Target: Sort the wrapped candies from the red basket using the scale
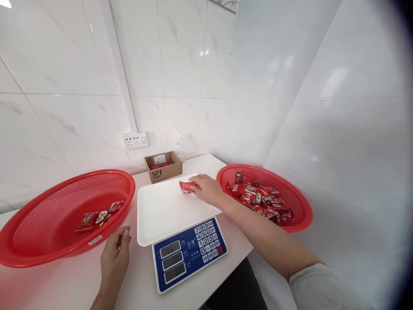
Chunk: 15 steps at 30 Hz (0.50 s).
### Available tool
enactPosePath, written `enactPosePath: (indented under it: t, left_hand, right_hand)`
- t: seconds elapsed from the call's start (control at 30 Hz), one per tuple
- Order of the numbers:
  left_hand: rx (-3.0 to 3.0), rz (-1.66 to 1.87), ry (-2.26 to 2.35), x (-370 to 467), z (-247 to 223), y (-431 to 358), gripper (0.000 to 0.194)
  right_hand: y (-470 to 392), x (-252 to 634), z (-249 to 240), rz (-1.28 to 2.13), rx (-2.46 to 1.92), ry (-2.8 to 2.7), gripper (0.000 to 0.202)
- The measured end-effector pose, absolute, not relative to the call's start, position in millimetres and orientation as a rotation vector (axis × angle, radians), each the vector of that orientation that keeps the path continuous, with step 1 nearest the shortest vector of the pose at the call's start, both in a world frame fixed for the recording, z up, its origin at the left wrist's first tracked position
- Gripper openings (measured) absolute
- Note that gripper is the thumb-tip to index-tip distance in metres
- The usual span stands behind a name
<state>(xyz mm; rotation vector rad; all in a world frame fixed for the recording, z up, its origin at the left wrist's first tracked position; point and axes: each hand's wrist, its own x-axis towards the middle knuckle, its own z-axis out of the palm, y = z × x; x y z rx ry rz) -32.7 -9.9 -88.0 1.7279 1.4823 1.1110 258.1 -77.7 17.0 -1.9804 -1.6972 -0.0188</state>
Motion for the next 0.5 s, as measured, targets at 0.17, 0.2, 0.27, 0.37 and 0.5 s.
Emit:
enactPosePath:
  t: [0.17,0.2,0.27,0.37,0.5]
  left_hand:
    - [1.695,1.125,1.462,-34,-89,-8,0.047]
    - [1.690,1.127,1.453,-34,-89,-8,0.047]
    - [1.688,1.126,1.438,-33,-88,-9,0.048]
    - [1.683,1.128,1.426,-33,-88,-10,0.049]
    - [1.643,1.150,1.431,-33,-87,-10,0.048]
  right_hand:
    - [-69,233,5,0.081,-1.856,-1.763,0.031]
    - [-70,232,3,0.091,-1.850,-1.739,0.033]
    - [-73,233,1,0.127,-1.838,-1.701,0.036]
    - [-78,232,0,0.232,-1.785,-1.727,0.035]
    - [-79,230,0,0.371,-1.708,-1.748,0.033]
